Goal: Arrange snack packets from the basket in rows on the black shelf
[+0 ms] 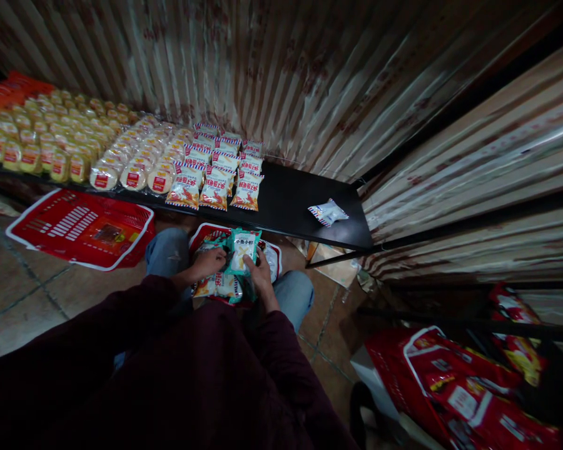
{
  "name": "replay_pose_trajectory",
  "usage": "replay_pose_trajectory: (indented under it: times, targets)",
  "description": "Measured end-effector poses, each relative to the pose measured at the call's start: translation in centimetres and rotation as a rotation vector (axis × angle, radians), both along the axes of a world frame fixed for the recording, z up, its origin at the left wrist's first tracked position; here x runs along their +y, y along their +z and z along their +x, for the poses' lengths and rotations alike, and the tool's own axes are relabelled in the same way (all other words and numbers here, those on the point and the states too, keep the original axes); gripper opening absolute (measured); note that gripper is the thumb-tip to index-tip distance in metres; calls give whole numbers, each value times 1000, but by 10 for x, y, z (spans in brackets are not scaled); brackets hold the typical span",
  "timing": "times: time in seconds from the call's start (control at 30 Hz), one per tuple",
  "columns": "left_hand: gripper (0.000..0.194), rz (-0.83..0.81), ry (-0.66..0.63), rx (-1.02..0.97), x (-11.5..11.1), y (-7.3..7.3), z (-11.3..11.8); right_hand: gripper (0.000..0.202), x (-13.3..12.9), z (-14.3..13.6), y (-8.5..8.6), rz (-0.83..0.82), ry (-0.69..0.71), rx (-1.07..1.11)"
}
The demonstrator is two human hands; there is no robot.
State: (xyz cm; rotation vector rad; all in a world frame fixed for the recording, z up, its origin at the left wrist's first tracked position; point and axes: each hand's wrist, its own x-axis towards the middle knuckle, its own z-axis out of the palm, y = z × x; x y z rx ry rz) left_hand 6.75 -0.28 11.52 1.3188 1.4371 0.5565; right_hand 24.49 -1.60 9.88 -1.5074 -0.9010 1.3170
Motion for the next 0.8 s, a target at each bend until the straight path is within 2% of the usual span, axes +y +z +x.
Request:
replay_pose_trajectory:
  times: [0.07, 0.13, 0.17, 0.23, 0.27, 0.4, 0.5, 0.6, 0.7, 0.8]
  targets:
    - [34, 8, -145, 63, -20, -7, -4, 55, -1, 3, -7, -15, 13, -109]
    - [58, 33, -291, 140, -37, -13, -3, 55, -2, 2, -11, -23, 45, -204]
    - [63, 109, -443, 282, -44, -17, -2, 56, -3, 1, -12, -23, 65, -251]
    - [64, 226, -589, 452, -53, -23, 1, 57, -3, -3, -11, -16, 98, -335]
    - [60, 267, -621, 501, -55, -25, 2, 57, -3, -4, -10, -10, 107, -361]
    - [45, 275, -605, 462, -52, -22, -3, 56, 1, -5, -3, 4, 102, -363]
    - [44, 190, -570, 237, -45, -8, -16, 57, 4, -3, 0, 2, 108, -363]
    - [46, 129, -405, -4, -32, 9, -28, 55, 3, -4, -1, 0, 154, -363]
    - [48, 62, -254, -127, -18, 17, -32, 55, 2, -9, -2, 7, 188, -398]
    - [43, -228, -77, -386, -9, 15, -29, 56, 2, -12, -2, 73, 179, -484]
